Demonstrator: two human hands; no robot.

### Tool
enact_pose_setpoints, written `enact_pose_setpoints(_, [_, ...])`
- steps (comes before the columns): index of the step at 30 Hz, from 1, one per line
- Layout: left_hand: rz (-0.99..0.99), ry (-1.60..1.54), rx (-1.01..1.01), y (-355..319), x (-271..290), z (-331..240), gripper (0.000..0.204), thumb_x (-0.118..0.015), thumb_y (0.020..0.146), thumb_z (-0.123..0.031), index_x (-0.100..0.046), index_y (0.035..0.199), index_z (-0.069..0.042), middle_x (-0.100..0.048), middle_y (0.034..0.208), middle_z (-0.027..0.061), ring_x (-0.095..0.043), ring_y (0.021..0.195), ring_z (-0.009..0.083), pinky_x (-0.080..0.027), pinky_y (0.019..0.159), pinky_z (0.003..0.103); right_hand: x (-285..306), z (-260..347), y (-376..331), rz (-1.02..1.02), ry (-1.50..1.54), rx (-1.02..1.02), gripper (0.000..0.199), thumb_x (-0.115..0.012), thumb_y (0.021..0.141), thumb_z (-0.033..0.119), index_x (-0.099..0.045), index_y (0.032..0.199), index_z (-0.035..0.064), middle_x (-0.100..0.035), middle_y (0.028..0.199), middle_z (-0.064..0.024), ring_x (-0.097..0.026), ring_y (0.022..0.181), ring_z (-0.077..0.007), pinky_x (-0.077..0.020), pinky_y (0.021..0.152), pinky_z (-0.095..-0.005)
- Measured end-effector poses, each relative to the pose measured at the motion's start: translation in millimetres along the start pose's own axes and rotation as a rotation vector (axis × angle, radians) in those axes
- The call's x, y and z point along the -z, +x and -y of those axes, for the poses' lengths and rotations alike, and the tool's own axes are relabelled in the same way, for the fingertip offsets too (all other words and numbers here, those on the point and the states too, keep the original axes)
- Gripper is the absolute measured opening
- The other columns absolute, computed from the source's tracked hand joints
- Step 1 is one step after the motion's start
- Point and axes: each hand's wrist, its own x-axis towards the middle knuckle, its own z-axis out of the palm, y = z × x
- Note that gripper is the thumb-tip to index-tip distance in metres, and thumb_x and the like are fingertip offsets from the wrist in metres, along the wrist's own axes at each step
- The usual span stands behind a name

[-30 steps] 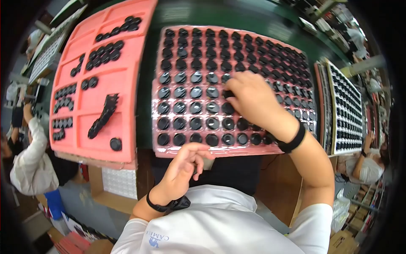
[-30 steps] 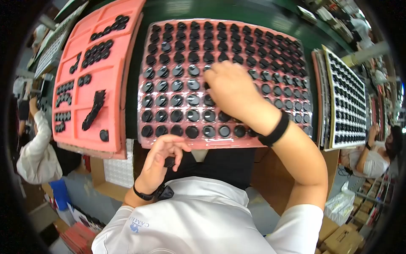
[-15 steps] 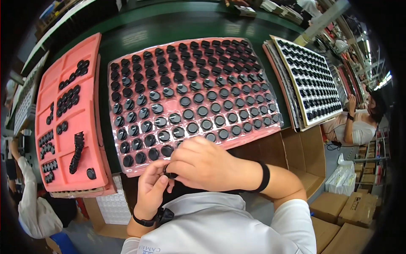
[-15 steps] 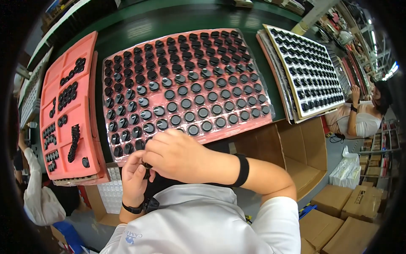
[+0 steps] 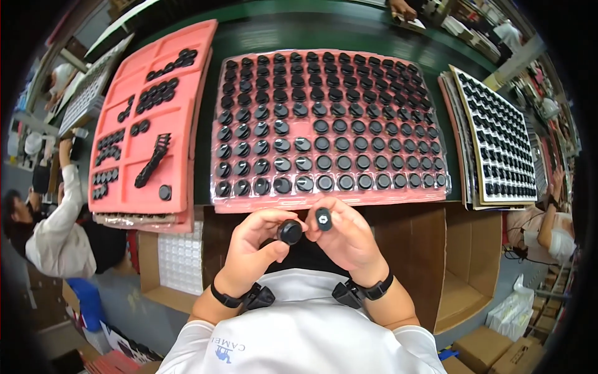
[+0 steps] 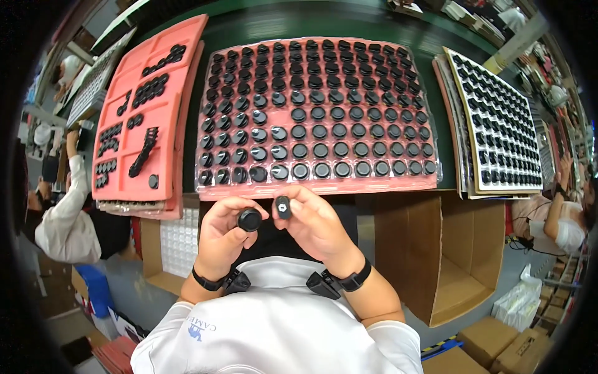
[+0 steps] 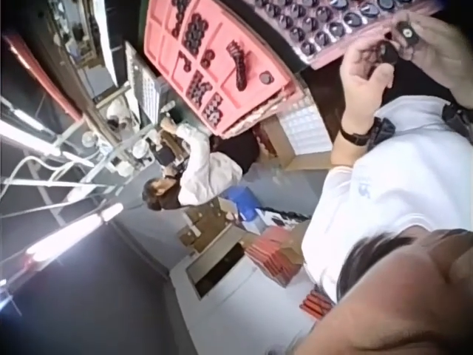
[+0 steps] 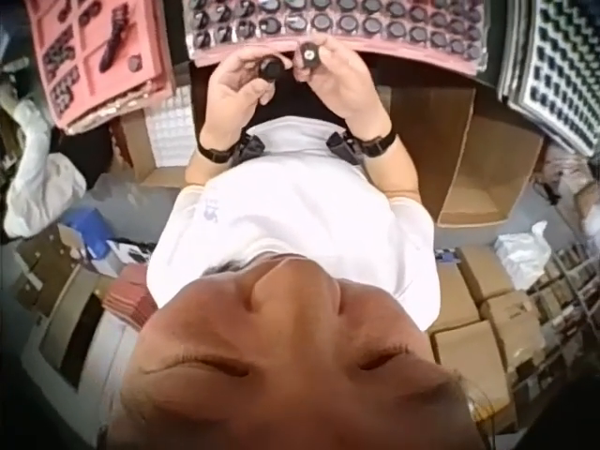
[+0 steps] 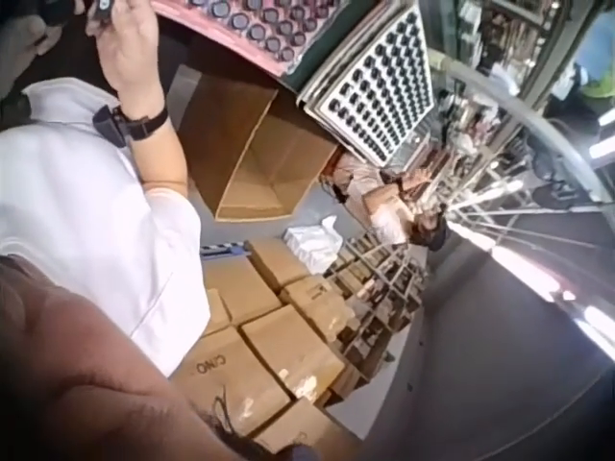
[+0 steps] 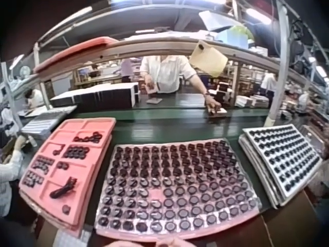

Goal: Manually assembling small circular components into plastic housings at an industrial workstation.

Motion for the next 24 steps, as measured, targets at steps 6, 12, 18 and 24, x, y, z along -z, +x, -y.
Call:
enact_pose_setpoints(6, [-0.057,0.352,-0.252,-11.1,-9.8,4.9,0.042,-0.073,0.081,-0.019,-0.050,0.110,0.001,-0.057,0.106,0.0152,-0.058,0.085,0.0164,-0.048,0.073,0.026,-23.5,13.3,-13.7,0.028,-0.575,0.290,0.032,-0.056,0.091,0.020,-0.049,0.114,-0.0016,-0.052,0.089,-0.0066,-0.046,0.076,-0.0120,-0.0384,0.071,-0.0249])
enact_pose_setpoints(12, [0.013,0.651,-0.507,-14.4,-15.8,0.6,0.040,-0.072,0.078,-0.005,-0.053,0.113,0.001,-0.057,0.104,0.0118,-0.052,0.074,0.0118,-0.045,0.064,0.023,-30.1,9.7,-14.4,0.158,-1.158,0.552,0.026,-0.053,0.092,0.016,-0.051,0.110,-0.0022,-0.050,0.089,-0.0051,-0.045,0.075,-0.0096,-0.0369,0.068,-0.0230])
enact_pose_setpoints(18, [0.050,0.541,-0.506,-16.2,-16.8,4.2,0.039,-0.072,0.079,-0.006,-0.053,0.112,0.001,-0.056,0.105,0.0129,-0.052,0.073,0.0119,-0.045,0.062,0.022,-38.3,0.3,-18.9,0.049,-0.727,0.387,0.023,-0.052,0.092,0.012,-0.049,0.110,-0.0027,-0.050,0.089,-0.0048,-0.043,0.073,-0.0091,-0.0369,0.068,-0.0230])
enact_pose_setpoints(24, [0.042,0.566,-0.488,-19.0,-19.1,2.5,0.039,-0.072,0.079,-0.007,-0.053,0.112,0.001,-0.057,0.105,0.0139,-0.052,0.074,0.0127,-0.045,0.063,0.023,-36.5,2.4,-18.9,0.146,-0.964,0.430,0.023,-0.051,0.091,0.009,-0.048,0.111,-0.0021,-0.050,0.091,-0.0051,-0.043,0.073,-0.0088,-0.0370,0.068,-0.0224])
